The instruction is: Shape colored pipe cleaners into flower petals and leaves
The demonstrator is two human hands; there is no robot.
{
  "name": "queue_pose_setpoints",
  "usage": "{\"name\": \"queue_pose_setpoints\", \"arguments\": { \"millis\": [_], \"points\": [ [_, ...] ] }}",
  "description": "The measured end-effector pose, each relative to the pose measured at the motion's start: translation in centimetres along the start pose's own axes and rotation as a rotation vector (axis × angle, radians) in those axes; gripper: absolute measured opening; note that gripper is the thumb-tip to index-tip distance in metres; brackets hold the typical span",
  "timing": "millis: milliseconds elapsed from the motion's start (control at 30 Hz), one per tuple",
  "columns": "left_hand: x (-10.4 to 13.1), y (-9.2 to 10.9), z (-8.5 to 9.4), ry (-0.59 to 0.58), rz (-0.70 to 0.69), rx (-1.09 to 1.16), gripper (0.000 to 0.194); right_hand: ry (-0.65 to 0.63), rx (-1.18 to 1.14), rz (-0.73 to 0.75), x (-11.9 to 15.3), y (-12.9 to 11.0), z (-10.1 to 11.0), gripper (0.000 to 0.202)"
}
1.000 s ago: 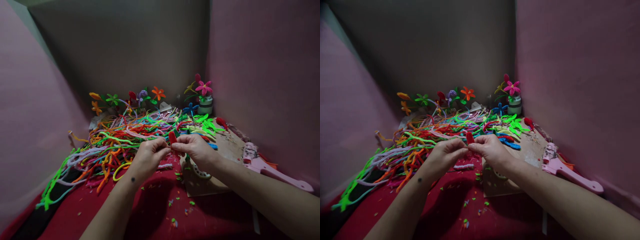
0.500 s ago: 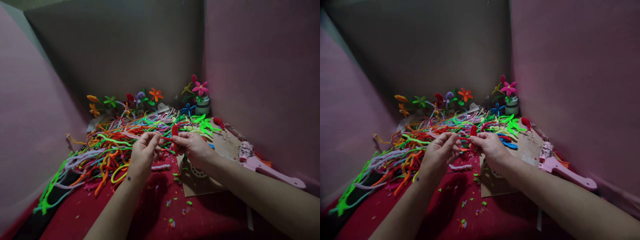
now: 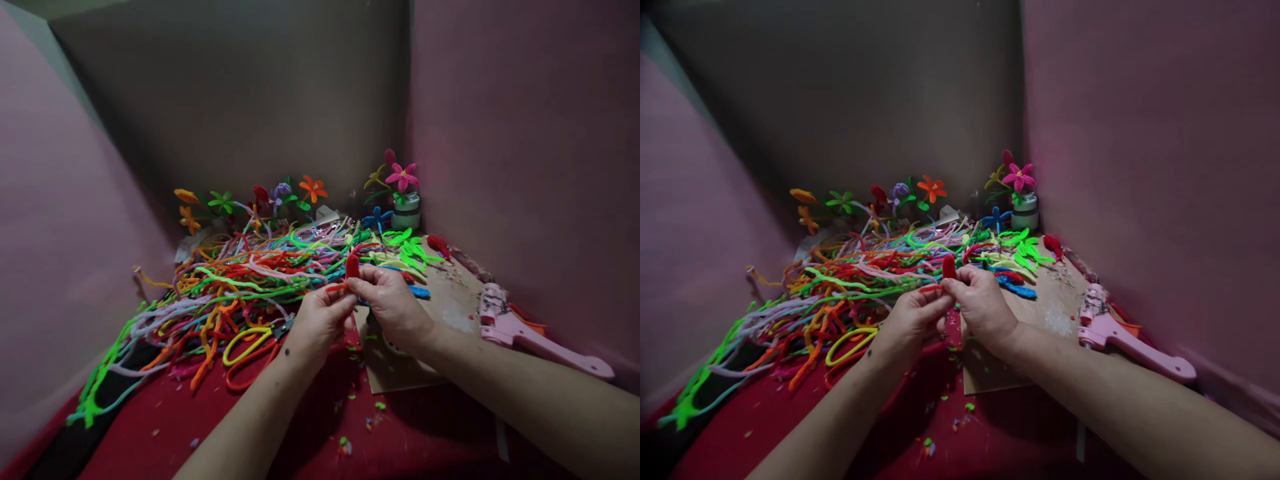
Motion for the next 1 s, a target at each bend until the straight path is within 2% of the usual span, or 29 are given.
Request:
{"name": "queue_pose_setpoints", "arguments": {
  "millis": [133, 267, 333, 400, 500, 567, 667, 833, 1000],
  "points": [
    [-0.2, -0.3, -0.4, -0.004, -0.100, -0.164, 0.026, 0.000, -0.037, -0.043, -0.3, 0.0, 0.0, 0.017],
    [-0.1, 0.0, 0.7, -0.045, -0.187, -0.574, 0.025, 0.031, -0.054, -0.051, -0.8, -0.1, 0.4, 0.021],
    [0.2, 0.8, 1.5, 0.006, -0.238, -0.695, 0.024, 0.027, -0.049, -0.054, -1.1, -0.1, 0.7, 0.023],
    [0.5, 1.8, 1.8, 0.055, -0.291, -0.629, 0.026, -0.004, -0.052, -0.069, -1.3, -0.1, 0.8, 0.026],
    [1.0, 3.1, 1.6, -0.025, -0.295, -0.465, 0.037, -0.047, -0.055, -0.065, -1.3, -0.2, 0.8, 0.028],
    [1.1, 3.5, 1.5, 0.013, -0.290, -0.414, 0.036, -0.072, -0.038, -0.054, -1.1, -0.4, 0.7, 0.029],
    [0.8, 3.3, 1.9, 0.132, -0.318, -0.367, 0.028, -0.143, 0.017, -0.066, -0.7, -0.6, 0.4, 0.027],
    [0.2, 2.3, 2.6, 0.053, -0.291, -0.211, 0.022, -0.251, 0.003, -0.137, 0.0, -0.7, 0.0, 0.022],
    [0.1, 2.3, 2.8, 0.094, -0.302, -0.158, 0.017, -0.280, 0.007, -0.179, 0.0, -0.7, 0.0, 0.014]
  ]
}}
Point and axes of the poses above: each hand's wrist, its own x-axis away from the middle knuckle, its own z-axis out of the back of the hand, y = z × x, the point moved 1 cm from there along -x, towards the middle knuckle, and after that the axes turned 3 degrees about x, right-handed, at the moved point
